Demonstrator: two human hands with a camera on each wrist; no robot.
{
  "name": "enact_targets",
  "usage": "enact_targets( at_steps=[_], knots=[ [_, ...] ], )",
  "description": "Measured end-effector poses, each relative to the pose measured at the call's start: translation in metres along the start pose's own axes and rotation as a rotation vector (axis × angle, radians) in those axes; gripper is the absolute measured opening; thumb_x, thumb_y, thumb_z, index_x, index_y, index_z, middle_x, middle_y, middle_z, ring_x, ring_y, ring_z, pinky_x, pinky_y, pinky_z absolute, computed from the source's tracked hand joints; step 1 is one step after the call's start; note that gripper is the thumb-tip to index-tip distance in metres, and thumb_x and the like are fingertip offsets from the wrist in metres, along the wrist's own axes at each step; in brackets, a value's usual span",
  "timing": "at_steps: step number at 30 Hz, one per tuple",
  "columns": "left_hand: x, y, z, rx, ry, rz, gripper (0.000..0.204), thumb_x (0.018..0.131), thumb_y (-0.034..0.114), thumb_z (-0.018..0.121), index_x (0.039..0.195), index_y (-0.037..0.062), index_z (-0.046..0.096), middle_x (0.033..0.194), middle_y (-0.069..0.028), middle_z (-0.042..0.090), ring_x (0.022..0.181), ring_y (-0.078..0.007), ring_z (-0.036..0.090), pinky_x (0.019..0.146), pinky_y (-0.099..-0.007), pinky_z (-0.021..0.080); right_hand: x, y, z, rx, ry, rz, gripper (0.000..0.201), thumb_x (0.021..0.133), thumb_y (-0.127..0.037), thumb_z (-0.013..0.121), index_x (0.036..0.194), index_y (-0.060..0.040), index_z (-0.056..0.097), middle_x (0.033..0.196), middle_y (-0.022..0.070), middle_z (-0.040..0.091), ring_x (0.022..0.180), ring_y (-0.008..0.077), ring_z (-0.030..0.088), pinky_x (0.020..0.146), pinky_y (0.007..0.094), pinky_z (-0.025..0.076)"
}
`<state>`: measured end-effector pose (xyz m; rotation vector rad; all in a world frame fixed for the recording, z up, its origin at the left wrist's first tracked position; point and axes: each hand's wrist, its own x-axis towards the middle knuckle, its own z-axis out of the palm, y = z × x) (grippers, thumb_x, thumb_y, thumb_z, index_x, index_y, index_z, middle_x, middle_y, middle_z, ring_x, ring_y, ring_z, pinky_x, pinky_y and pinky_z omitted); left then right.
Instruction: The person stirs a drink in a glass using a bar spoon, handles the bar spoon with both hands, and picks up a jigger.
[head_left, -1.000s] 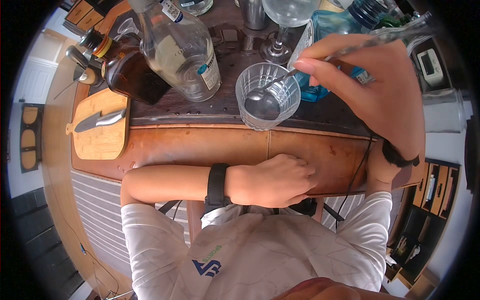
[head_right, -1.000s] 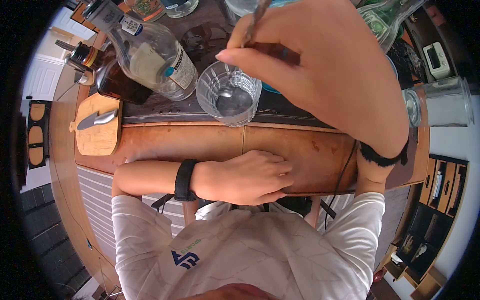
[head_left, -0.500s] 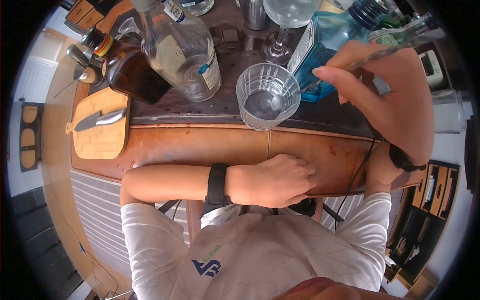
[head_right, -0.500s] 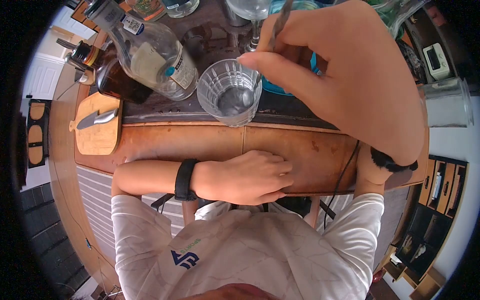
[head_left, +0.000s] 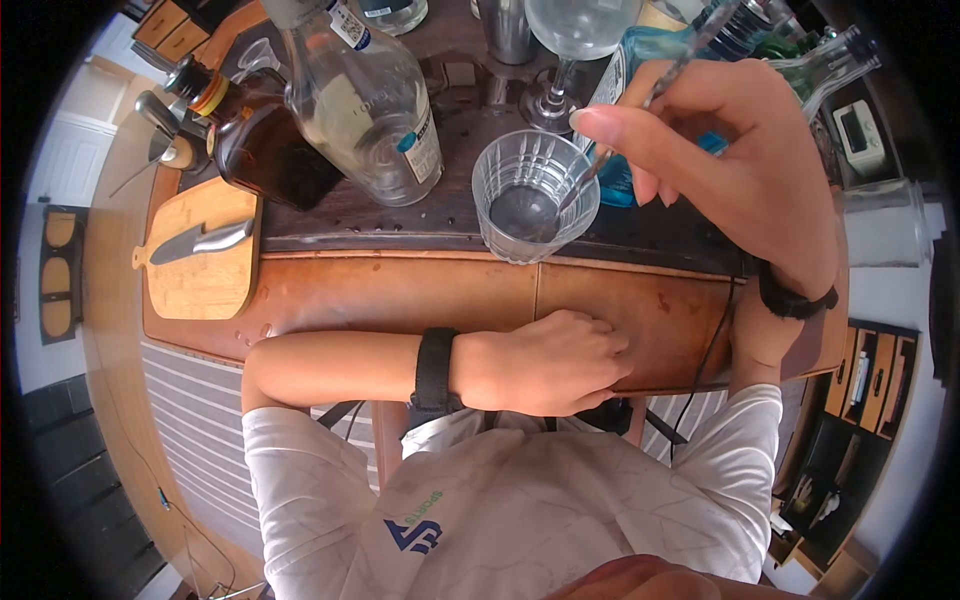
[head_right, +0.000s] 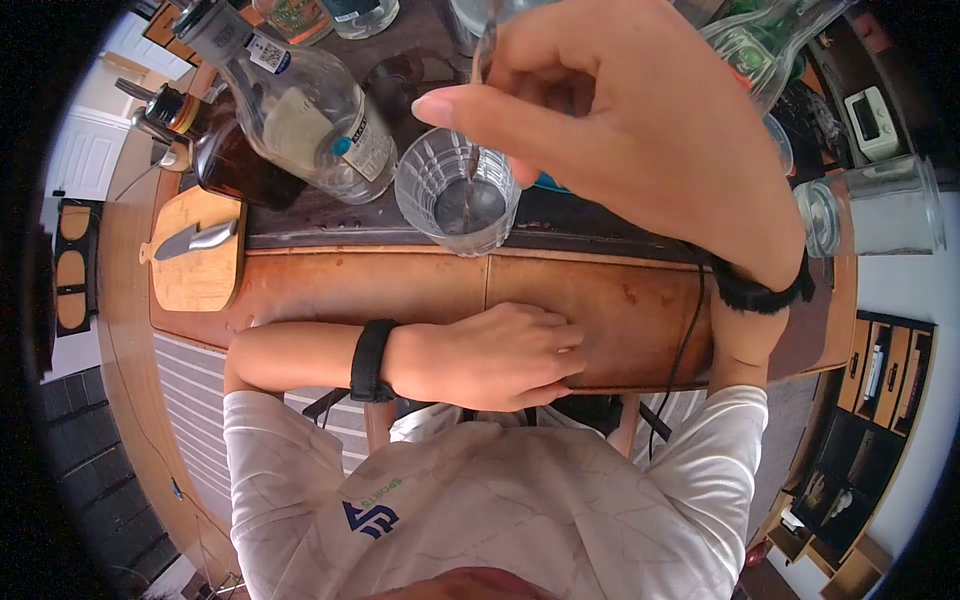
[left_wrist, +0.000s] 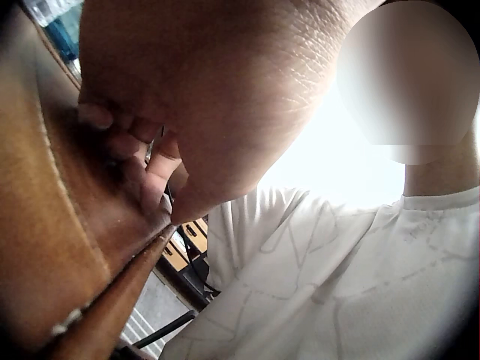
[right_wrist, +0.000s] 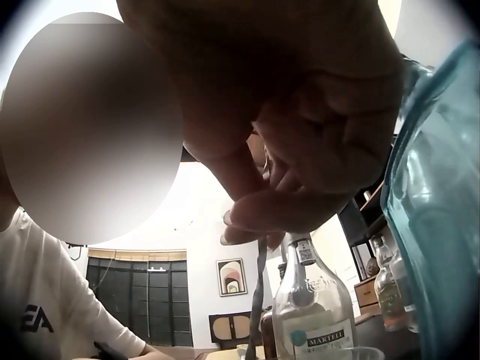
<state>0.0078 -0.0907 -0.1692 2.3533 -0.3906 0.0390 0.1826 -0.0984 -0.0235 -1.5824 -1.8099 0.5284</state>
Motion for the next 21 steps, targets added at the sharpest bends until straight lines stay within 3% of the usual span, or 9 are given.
enact_targets(
  at_steps=[14,18,21],
  knots=[
    [0.0007,-0.0017,-0.0001,0.011,-0.007,0.012,0.022,0.091,0.022,0.067,0.089,0.0007,0.059,0.092,-0.0138,0.057,0.088,-0.0334,0.060,0.076,-0.0460,0.051,0.0052,-0.0017,-0.0011,-0.038,0.031,-0.004,0.041,0.095,-0.025,0.073,0.064,0.0013,0.066,0.055,0.0008,0.060,0.048,0.0047,0.055,0.047,0.0197,0.038],
    [0.0011,-0.0022,-0.0006,0.002,0.013,0.034,0.023,0.090,0.022,0.068,0.087,0.0007,0.058,0.091,-0.0140,0.056,0.087,-0.0338,0.060,0.074,-0.0466,0.051,0.0061,0.0005,0.0012,-0.027,0.051,-0.041,0.037,0.095,-0.025,0.073,0.068,0.0004,0.067,0.054,-0.0002,0.060,0.047,0.0032,0.052,0.047,0.0197,0.037],
    [0.0013,-0.0018,-0.0007,-0.008,0.021,0.041,0.023,0.090,0.021,0.068,0.086,0.0007,0.058,0.091,-0.0142,0.056,0.087,-0.0341,0.060,0.074,-0.0470,0.051,0.0059,0.0000,0.0025,0.011,0.087,-0.031,0.035,0.095,-0.027,0.073,0.075,0.0018,0.068,0.052,0.0041,0.055,0.046,0.0083,0.047,0.046,0.0266,0.035]
  ],
)
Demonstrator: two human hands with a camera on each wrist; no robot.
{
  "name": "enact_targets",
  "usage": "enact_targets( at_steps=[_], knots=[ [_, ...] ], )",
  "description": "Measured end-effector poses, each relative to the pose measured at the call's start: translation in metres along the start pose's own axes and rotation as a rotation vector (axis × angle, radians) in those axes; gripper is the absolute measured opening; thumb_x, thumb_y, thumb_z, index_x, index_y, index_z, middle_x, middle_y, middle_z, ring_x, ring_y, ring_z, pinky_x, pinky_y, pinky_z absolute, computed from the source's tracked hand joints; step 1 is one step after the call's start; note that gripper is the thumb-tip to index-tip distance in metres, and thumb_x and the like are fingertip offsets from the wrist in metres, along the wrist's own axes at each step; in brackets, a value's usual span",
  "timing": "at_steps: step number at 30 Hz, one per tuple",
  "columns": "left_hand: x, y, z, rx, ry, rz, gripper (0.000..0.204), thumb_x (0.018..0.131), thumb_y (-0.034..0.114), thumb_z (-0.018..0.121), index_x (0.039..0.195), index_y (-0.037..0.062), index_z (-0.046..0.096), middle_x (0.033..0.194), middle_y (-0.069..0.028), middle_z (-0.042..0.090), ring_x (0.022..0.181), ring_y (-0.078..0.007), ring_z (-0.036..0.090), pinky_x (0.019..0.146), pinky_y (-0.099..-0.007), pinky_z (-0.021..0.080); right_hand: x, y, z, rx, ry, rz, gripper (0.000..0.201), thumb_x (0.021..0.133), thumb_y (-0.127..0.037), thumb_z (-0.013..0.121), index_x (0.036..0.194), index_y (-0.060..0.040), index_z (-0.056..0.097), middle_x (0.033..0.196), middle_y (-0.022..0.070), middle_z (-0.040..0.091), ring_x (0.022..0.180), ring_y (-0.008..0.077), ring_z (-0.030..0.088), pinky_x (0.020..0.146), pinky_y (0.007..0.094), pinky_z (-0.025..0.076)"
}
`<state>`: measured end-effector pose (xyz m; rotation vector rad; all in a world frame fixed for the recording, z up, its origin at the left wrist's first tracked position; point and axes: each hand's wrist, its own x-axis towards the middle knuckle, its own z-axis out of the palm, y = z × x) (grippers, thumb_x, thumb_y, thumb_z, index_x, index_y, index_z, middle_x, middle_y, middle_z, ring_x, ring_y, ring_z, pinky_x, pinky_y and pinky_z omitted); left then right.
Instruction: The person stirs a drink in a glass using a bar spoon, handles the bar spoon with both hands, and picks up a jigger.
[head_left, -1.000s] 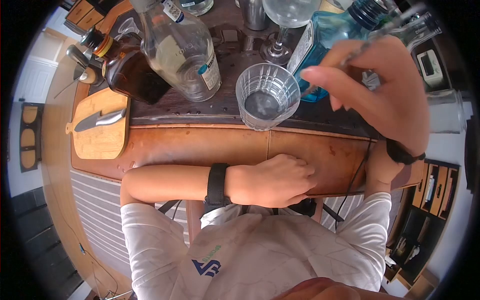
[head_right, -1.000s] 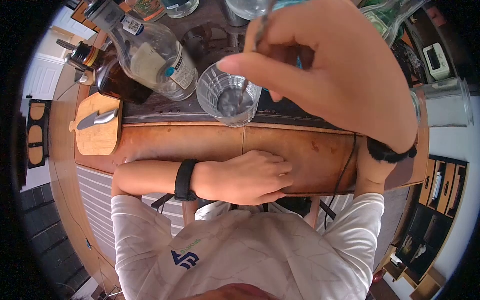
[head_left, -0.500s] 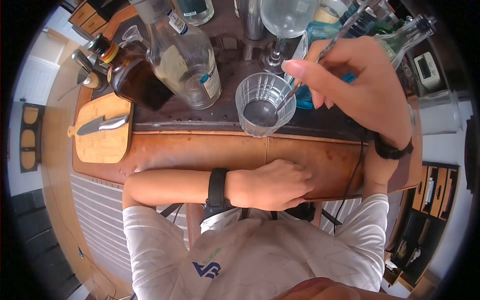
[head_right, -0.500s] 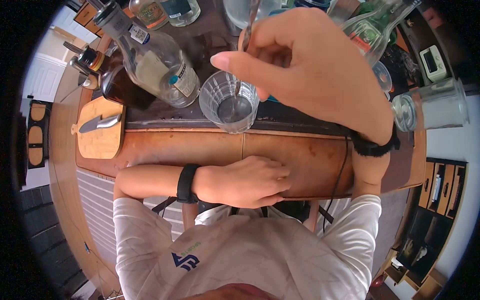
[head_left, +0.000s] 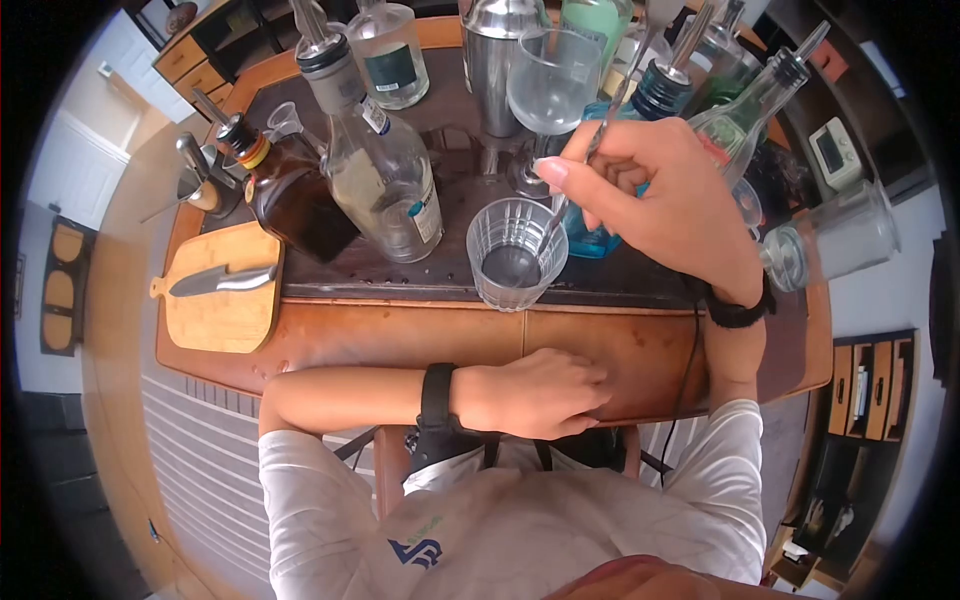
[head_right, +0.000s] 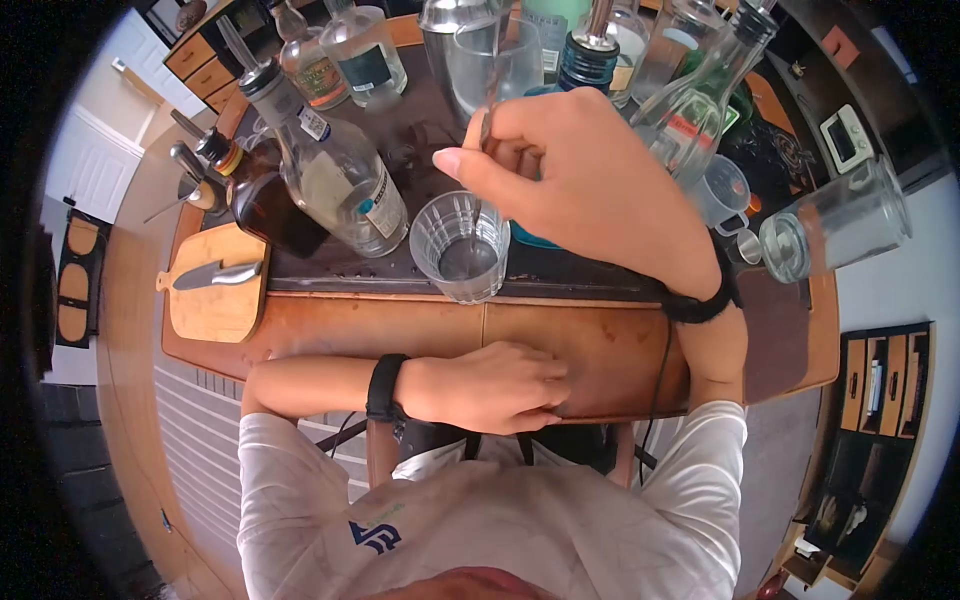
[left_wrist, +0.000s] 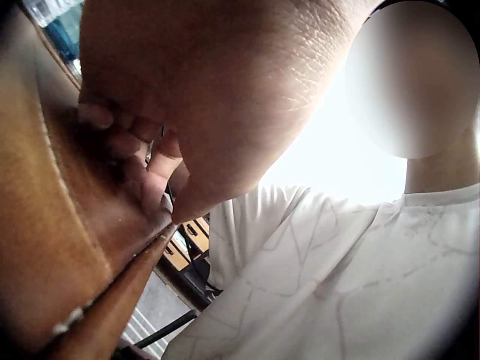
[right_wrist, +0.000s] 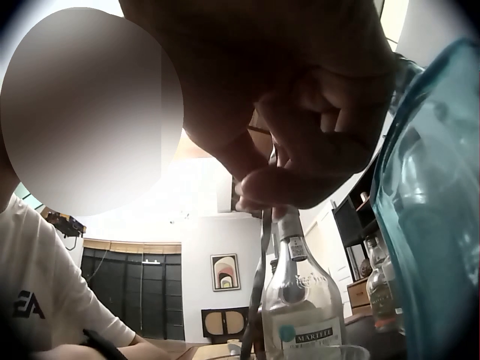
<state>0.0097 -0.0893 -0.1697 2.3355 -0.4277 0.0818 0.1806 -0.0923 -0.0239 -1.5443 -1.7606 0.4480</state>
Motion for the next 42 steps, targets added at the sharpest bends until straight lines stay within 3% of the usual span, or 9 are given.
enact_targets(
  at_steps=[6,8,13,18,20,23,34,41,42],
  knots=[
    [0.000,-0.002,0.001,0.005,-0.002,0.009,0.024,0.090,0.021,0.068,0.086,0.0007,0.056,0.090,-0.0145,0.056,0.086,-0.0345,0.060,0.073,-0.0473,0.050,-0.002,0.000,-0.015,0.234,0.055,-0.051,0.020,0.097,-0.020,0.072,0.094,0.0004,0.071,0.071,-0.0049,0.064,0.061,-0.0008,0.052,0.053,0.0196,0.039],
    [0.000,-0.002,0.001,0.002,-0.010,0.004,0.024,0.090,0.021,0.068,0.086,0.0007,0.056,0.090,-0.0145,0.056,0.086,-0.0345,0.060,0.073,-0.0473,0.050,-0.004,-0.001,-0.019,0.254,0.140,-0.139,0.019,0.100,-0.020,0.067,0.098,-0.0017,0.071,0.073,-0.0054,0.058,0.061,-0.0001,0.045,0.054,0.0178,0.030],
    [0.000,-0.002,0.004,0.003,-0.002,0.003,0.024,0.090,0.022,0.067,0.087,0.0005,0.056,0.090,-0.0144,0.056,0.088,-0.0347,0.060,0.073,-0.0474,0.050,-0.007,-0.002,-0.027,0.214,0.363,-0.259,0.035,0.106,-0.031,0.057,0.098,0.0009,0.069,0.070,-0.0061,0.048,0.061,0.0013,0.039,0.054,0.0192,0.027],
    [0.000,-0.001,0.001,0.001,0.005,0.014,0.024,0.090,0.022,0.067,0.087,0.0006,0.057,0.090,-0.0144,0.056,0.089,-0.0347,0.060,0.074,-0.0475,0.051,-0.016,0.011,-0.038,0.343,0.444,-0.215,0.047,0.108,-0.038,0.049,0.098,0.0043,0.066,0.070,-0.0033,0.043,0.061,0.0055,0.036,0.055,0.0231,0.027],
    [0.000,-0.001,0.001,0.002,0.002,0.013,0.024,0.090,0.022,0.067,0.087,0.0007,0.057,0.090,-0.0144,0.056,0.089,-0.0346,0.060,0.074,-0.0475,0.051,-0.016,0.014,-0.039,0.526,0.522,-0.278,0.049,0.110,-0.037,0.044,0.093,0.0044,0.065,0.070,-0.0003,0.042,0.061,0.0092,0.037,0.056,0.0255,0.028],
    [-0.001,-0.002,0.003,0.010,0.007,0.010,0.024,0.090,0.022,0.068,0.087,0.0007,0.057,0.090,-0.0142,0.056,0.088,-0.0343,0.060,0.073,-0.0471,0.051,-0.016,0.010,-0.043,0.540,0.572,-0.311,0.052,0.111,-0.036,0.039,0.085,0.0027,0.061,0.069,0.0007,0.038,0.060,0.0118,0.034,0.058,0.0281,0.027],
    [-0.001,0.000,0.001,0.010,-0.001,-0.012,0.023,0.089,0.021,0.068,0.086,0.0010,0.057,0.089,-0.0138,0.056,0.087,-0.0339,0.060,0.074,-0.0463,0.051,-0.017,0.015,-0.062,0.587,0.320,-0.399,0.047,0.108,-0.034,0.025,0.078,-0.0057,0.049,0.065,-0.0001,0.032,0.061,0.0125,0.028,0.059,0.0294,0.022],
    [-0.001,0.000,0.001,0.008,0.002,-0.008,0.024,0.090,0.022,0.068,0.086,0.0008,0.057,0.089,-0.0144,0.056,0.088,-0.0345,0.061,0.074,-0.0467,0.051,-0.017,0.017,-0.062,0.574,0.347,-0.376,0.049,0.107,-0.036,0.020,0.077,-0.0071,0.045,0.067,0.0016,0.033,0.063,0.0156,0.031,0.061,0.0302,0.025],
    [-0.001,0.000,0.001,0.015,0.002,-0.008,0.024,0.090,0.022,0.068,0.085,0.0008,0.057,0.089,-0.0143,0.056,0.087,-0.0345,0.061,0.074,-0.0467,0.051,-0.015,0.017,-0.059,0.566,0.434,-0.388,0.047,0.106,-0.035,0.021,0.078,-0.0071,0.045,0.069,0.0027,0.034,0.065,0.0167,0.033,0.063,0.0305,0.027]
  ],
)
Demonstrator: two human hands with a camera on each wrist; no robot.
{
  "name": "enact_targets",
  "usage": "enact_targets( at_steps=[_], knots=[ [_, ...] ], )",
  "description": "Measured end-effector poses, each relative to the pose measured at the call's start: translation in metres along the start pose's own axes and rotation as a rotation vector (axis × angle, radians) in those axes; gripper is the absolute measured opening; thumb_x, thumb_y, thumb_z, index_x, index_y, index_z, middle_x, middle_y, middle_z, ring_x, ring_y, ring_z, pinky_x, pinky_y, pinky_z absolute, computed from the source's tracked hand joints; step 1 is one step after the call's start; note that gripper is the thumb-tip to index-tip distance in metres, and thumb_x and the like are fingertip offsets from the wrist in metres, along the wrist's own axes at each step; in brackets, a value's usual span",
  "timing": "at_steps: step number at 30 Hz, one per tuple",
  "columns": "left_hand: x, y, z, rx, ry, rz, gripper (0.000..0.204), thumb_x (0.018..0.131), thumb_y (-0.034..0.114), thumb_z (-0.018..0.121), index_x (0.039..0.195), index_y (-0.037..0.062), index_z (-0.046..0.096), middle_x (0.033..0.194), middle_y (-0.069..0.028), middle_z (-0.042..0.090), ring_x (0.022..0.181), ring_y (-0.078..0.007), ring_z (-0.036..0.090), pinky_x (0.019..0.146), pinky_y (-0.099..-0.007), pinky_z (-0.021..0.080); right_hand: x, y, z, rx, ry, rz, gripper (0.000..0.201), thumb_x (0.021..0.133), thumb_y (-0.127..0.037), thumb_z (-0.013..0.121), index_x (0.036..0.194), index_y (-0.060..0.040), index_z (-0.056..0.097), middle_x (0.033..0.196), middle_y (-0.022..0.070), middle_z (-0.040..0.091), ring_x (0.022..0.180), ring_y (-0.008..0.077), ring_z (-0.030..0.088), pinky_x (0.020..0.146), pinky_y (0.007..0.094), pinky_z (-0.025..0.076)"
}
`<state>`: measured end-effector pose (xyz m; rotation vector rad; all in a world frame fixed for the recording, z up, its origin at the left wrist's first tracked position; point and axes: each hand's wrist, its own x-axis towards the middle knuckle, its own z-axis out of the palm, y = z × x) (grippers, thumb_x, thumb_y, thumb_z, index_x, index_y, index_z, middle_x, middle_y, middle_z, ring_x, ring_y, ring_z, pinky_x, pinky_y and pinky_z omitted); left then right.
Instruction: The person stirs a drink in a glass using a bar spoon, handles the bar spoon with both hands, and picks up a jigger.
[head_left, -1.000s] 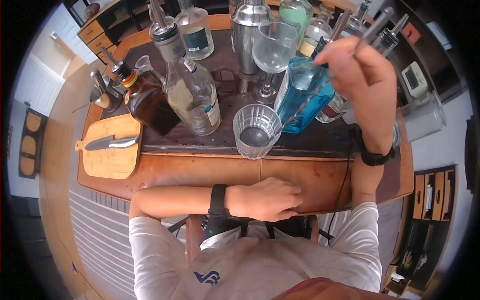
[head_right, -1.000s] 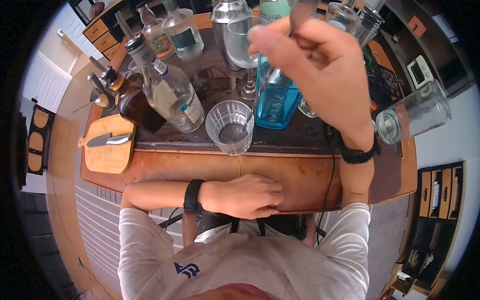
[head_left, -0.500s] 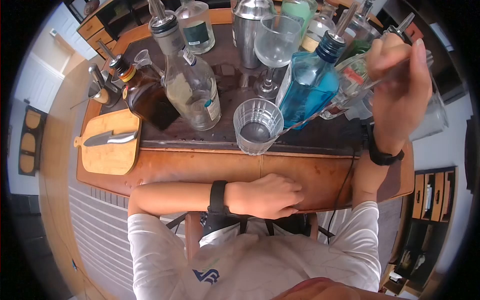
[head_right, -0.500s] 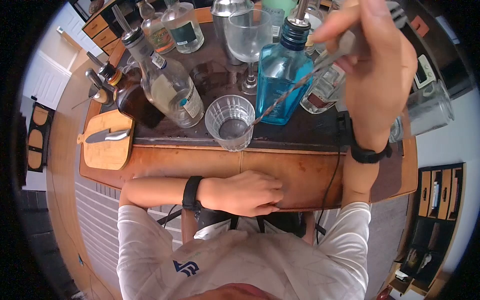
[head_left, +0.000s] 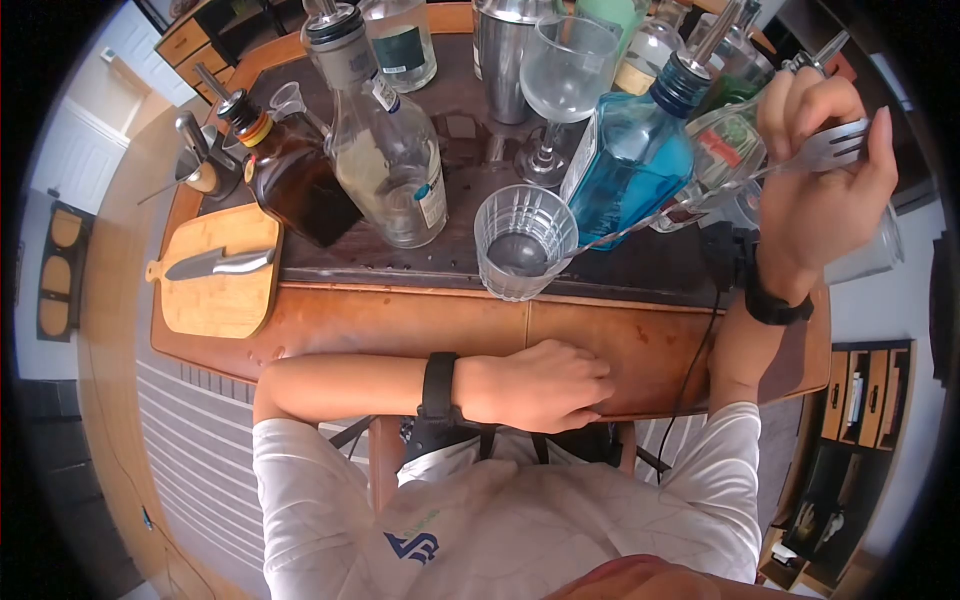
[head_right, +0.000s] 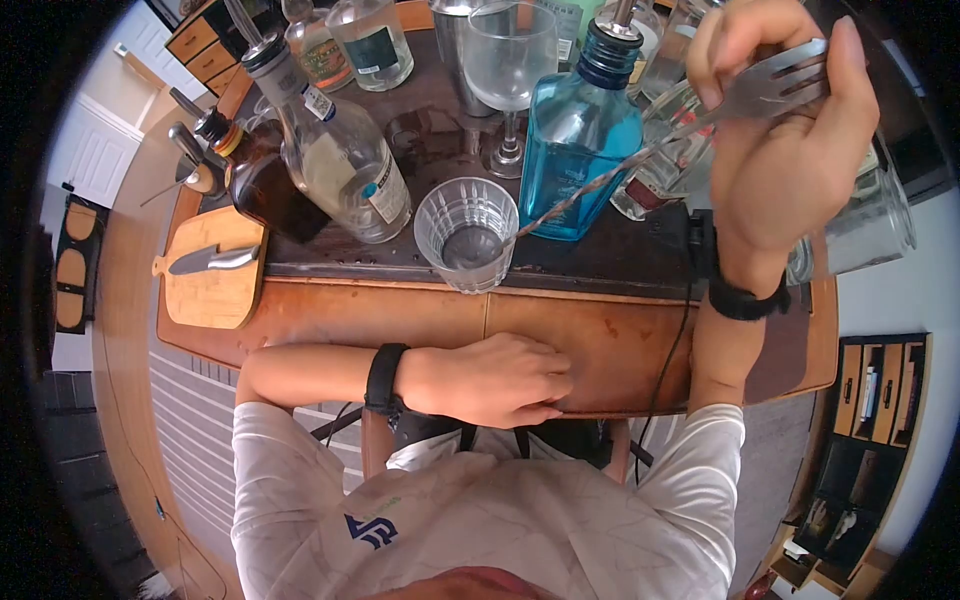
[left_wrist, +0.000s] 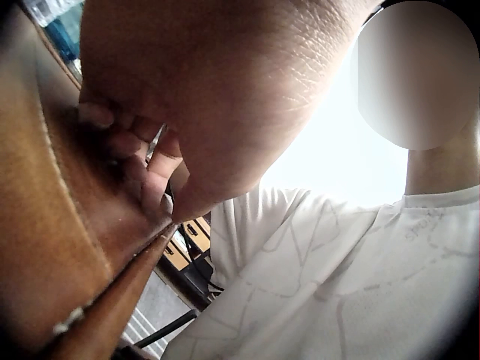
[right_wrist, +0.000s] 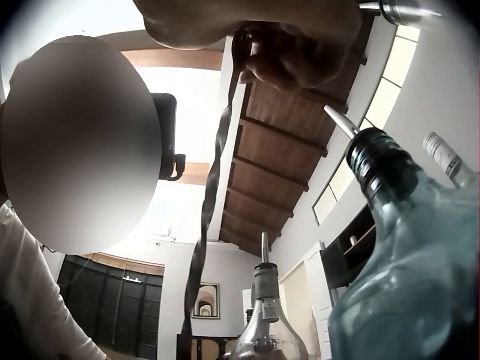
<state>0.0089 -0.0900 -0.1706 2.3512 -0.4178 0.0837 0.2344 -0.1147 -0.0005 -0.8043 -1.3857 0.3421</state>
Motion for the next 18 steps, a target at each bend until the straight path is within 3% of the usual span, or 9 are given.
enact_targets(
  at_steps=[2,4,5,7,8,10,18],
  knots=[
    [0.000,0.000,0.000,0.005,0.000,-0.001,0.024,0.090,0.022,0.068,0.085,0.0008,0.057,0.089,-0.0143,0.056,0.087,-0.0345,0.061,0.074,-0.0468,0.051,0.003,0.001,0.022,-0.017,0.076,-0.036,0.045,0.106,-0.034,0.022,0.079,-0.0071,0.045,0.071,0.0037,0.036,0.068,0.0178,0.035,0.065,0.0307,0.028],
    [0.000,0.000,0.000,-0.004,0.000,-0.002,0.024,0.090,0.022,0.068,0.085,0.0007,0.057,0.089,-0.0143,0.056,0.087,-0.0346,0.061,0.075,-0.0468,0.051,0.007,-0.004,0.061,0.065,0.467,0.020,0.036,0.104,-0.030,0.027,0.080,-0.0087,0.044,0.074,0.0050,0.037,0.072,0.0196,0.038,0.070,0.0321,0.031],
    [0.000,0.000,0.000,-0.005,-0.001,-0.003,0.024,0.090,0.022,0.068,0.085,0.0007,0.057,0.089,-0.0143,0.056,0.087,-0.0346,0.061,0.075,-0.0468,0.051,0.006,-0.004,0.054,0.066,0.468,0.021,0.036,0.104,-0.030,0.027,0.080,-0.0087,0.044,0.074,0.0050,0.037,0.072,0.0196,0.038,0.070,0.0321,0.031],
    [0.000,0.000,0.000,-0.004,0.001,-0.005,0.024,0.090,0.022,0.068,0.085,0.0007,0.057,0.090,-0.0144,0.056,0.088,-0.0345,0.061,0.075,-0.0467,0.051,0.001,-0.005,0.025,0.399,0.054,0.102,0.030,0.102,-0.030,0.032,0.079,-0.0122,0.040,0.073,0.0033,0.036,0.071,0.0191,0.037,0.073,0.0343,0.033],
    [0.000,0.000,0.000,-0.005,0.002,-0.005,0.024,0.090,0.022,0.068,0.085,0.0007,0.057,0.090,-0.0144,0.056,0.088,-0.0345,0.061,0.075,-0.0467,0.051,0.002,-0.004,0.012,0.399,0.054,0.104,0.030,0.102,-0.030,0.032,0.079,-0.0122,0.040,0.073,0.0033,0.036,0.071,0.0191,0.037,0.073,0.0343,0.033],
    [0.000,0.000,0.001,-0.003,-0.002,-0.008,0.024,0.090,0.022,0.068,0.085,0.0006,0.057,0.090,-0.0143,0.057,0.088,-0.0344,0.061,0.076,-0.0467,0.051,0.008,-0.001,-0.002,0.638,-0.245,0.170,0.027,0.100,-0.032,0.035,0.078,-0.0154,0.036,0.072,0.0015,0.036,0.069,0.0181,0.036,0.073,0.0356,0.033],
    [0.000,0.000,0.001,-0.009,-0.004,-0.012,0.024,0.089,0.022,0.068,0.084,0.0006,0.057,0.089,-0.0141,0.057,0.088,-0.0343,0.061,0.076,-0.0465,0.051,0.002,0.008,0.005,0.482,-0.169,0.067,0.020,0.095,-0.031,0.034,0.082,-0.0166,0.037,0.071,0.0014,0.036,0.070,0.0180,0.035,0.073,0.0355,0.032]
  ],
)
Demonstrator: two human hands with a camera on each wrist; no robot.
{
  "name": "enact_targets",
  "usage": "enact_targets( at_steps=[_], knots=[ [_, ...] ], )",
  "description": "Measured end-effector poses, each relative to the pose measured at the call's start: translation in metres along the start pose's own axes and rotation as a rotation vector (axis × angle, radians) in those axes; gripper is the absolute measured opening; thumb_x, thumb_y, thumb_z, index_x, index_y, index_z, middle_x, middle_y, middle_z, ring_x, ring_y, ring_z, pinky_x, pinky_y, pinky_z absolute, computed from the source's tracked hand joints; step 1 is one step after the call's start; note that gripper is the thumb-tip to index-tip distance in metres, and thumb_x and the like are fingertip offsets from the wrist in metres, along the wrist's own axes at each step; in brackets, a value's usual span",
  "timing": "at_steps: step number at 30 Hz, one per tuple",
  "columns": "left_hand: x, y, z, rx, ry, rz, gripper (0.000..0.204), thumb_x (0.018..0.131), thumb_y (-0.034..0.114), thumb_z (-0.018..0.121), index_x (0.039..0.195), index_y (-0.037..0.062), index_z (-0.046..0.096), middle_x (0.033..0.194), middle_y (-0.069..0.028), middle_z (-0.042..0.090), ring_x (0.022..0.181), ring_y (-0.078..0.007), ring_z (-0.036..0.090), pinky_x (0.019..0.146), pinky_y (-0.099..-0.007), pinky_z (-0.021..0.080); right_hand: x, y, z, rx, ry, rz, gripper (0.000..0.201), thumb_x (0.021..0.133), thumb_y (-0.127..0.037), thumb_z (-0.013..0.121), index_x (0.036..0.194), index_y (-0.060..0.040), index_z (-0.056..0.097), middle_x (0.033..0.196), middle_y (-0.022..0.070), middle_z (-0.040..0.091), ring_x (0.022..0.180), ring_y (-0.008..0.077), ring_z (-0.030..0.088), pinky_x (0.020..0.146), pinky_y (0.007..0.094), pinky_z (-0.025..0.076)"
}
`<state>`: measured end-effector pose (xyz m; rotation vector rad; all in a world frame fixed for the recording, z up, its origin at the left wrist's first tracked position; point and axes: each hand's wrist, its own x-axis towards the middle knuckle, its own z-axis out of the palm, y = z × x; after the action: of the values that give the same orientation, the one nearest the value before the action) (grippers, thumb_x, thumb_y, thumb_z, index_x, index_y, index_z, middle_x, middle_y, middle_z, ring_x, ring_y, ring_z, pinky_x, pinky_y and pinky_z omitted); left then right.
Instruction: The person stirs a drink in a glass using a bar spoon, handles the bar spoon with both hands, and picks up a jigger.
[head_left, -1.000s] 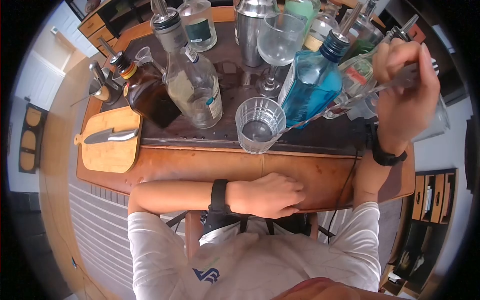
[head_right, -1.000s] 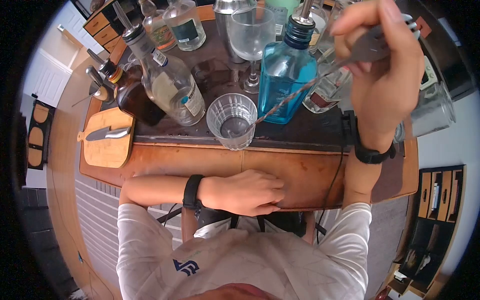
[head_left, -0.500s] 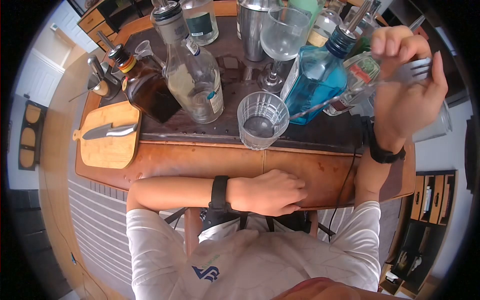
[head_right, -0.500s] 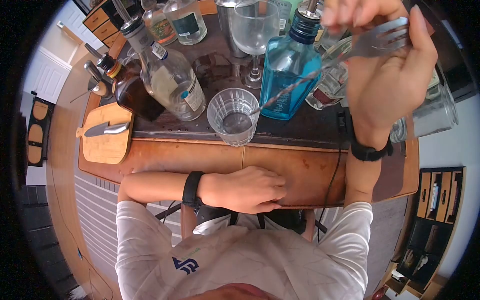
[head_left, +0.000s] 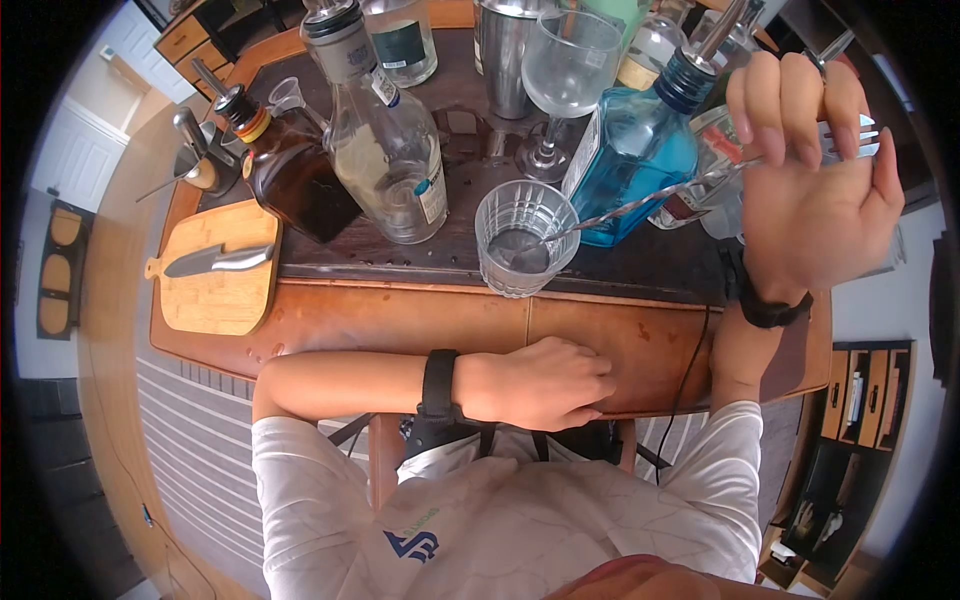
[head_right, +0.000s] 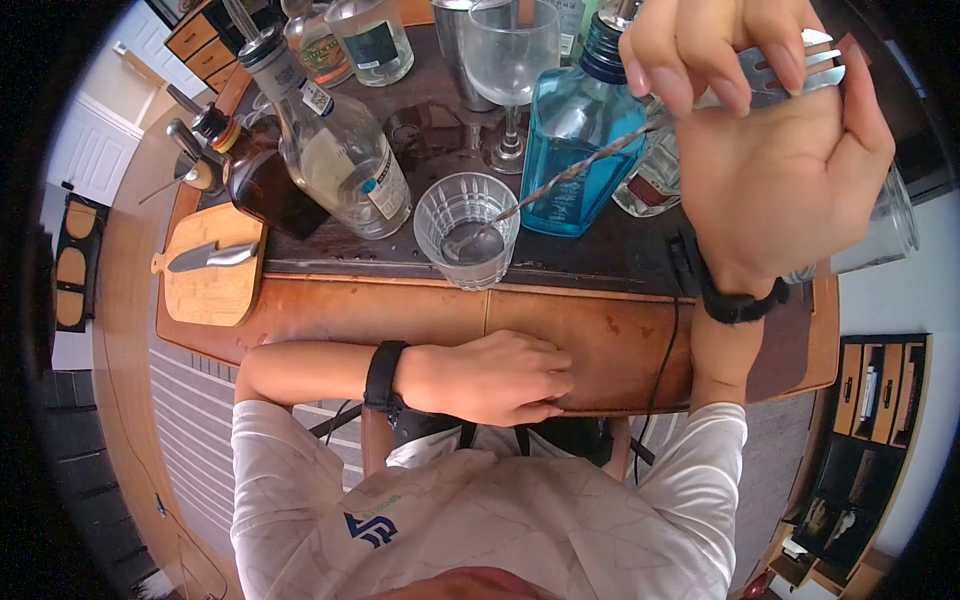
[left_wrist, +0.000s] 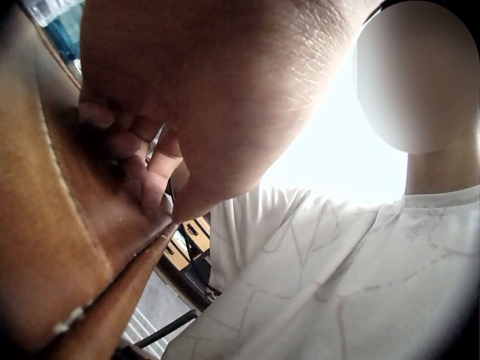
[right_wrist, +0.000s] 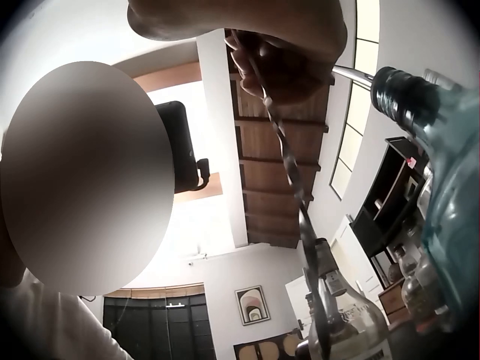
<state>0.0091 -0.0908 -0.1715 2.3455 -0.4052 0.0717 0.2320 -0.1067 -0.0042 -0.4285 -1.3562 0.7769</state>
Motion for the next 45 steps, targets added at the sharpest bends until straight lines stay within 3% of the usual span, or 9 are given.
enact_targets(
  at_steps=[8,10,16,20,22,25,31,45],
  knots=[
    [0.000,0.001,-0.001,0.011,-0.010,-0.005,0.025,0.090,0.022,0.068,0.084,0.0006,0.057,0.090,-0.0142,0.057,0.087,-0.0343,0.061,0.076,-0.0469,0.051,0.001,0.001,0.009,-0.165,-0.047,-0.034,0.030,0.103,-0.035,0.029,0.090,-0.0133,0.045,0.084,0.0065,0.043,0.080,0.0226,0.043,0.079,0.0381,0.033],
    [0.000,0.001,-0.001,0.016,-0.004,0.001,0.025,0.090,0.022,0.068,0.084,0.0006,0.057,0.090,-0.0143,0.057,0.087,-0.0344,0.061,0.075,-0.0470,0.051,-0.002,0.000,0.002,-0.247,-0.065,-0.080,0.040,0.109,-0.037,0.024,0.097,-0.0102,0.050,0.089,0.0092,0.048,0.085,0.0251,0.047,0.083,0.0403,0.035],
    [0.000,0.000,0.000,0.016,0.003,0.008,0.025,0.089,0.022,0.068,0.085,0.0006,0.057,0.090,-0.0142,0.057,0.087,-0.0342,0.061,0.075,-0.0468,0.051,-0.009,-0.003,0.000,-0.406,-0.129,-0.160,0.045,0.112,-0.037,0.023,0.108,-0.0081,0.056,0.096,0.0118,0.053,0.087,0.0277,0.050,0.087,0.0407,0.038],
    [0.000,0.000,0.000,0.015,0.008,0.012,0.024,0.089,0.022,0.068,0.085,0.0007,0.057,0.090,-0.0140,0.057,0.087,-0.0340,0.061,0.075,-0.0465,0.052,-0.004,-0.004,0.009,-0.276,-0.080,-0.081,0.043,0.111,-0.039,0.025,0.104,-0.0112,0.056,0.088,0.0072,0.053,0.082,0.0239,0.049,0.084,0.0368,0.037],
    [0.000,0.000,-0.001,0.023,0.007,0.014,0.024,0.089,0.022,0.068,0.085,0.0008,0.057,0.090,-0.0138,0.057,0.088,-0.0338,0.062,0.075,-0.0464,0.052,0.001,-0.010,0.009,-0.148,-0.251,0.054,0.041,0.111,-0.040,0.026,0.093,-0.0158,0.054,0.078,0.0003,0.050,0.074,0.0165,0.045,0.080,0.0332,0.035],
    [0.000,0.000,-0.001,0.023,0.002,0.007,0.023,0.089,0.021,0.068,0.086,0.0009,0.058,0.091,-0.0138,0.057,0.088,-0.0337,0.061,0.075,-0.0465,0.052,0.001,-0.011,0.015,-0.014,-0.240,0.123,0.039,0.110,-0.038,0.027,0.083,-0.0191,0.048,0.070,-0.0053,0.045,0.067,0.0113,0.039,0.073,0.0300,0.034],
    [0.000,0.000,0.000,0.016,0.000,0.005,0.024,0.089,0.022,0.069,0.086,0.0009,0.058,0.091,-0.0138,0.056,0.089,-0.0335,0.061,0.075,-0.0465,0.052,-0.004,-0.014,0.013,0.076,-0.247,0.138,0.038,0.108,-0.034,0.027,0.078,-0.0202,0.045,0.070,-0.0052,0.044,0.065,0.0109,0.035,0.065,0.0267,0.033],
    [0.000,0.001,0.000,0.016,0.008,0.009,0.024,0.089,0.022,0.068,0.085,0.0010,0.057,0.090,-0.0139,0.057,0.089,-0.0337,0.062,0.075,-0.0466,0.052,-0.015,-0.031,0.010,-0.117,-0.268,0.111,0.031,0.106,-0.041,0.034,0.085,-0.0210,0.046,0.083,-0.0039,0.042,0.077,0.0127,0.033,0.070,0.0279,0.030]
  ],
)
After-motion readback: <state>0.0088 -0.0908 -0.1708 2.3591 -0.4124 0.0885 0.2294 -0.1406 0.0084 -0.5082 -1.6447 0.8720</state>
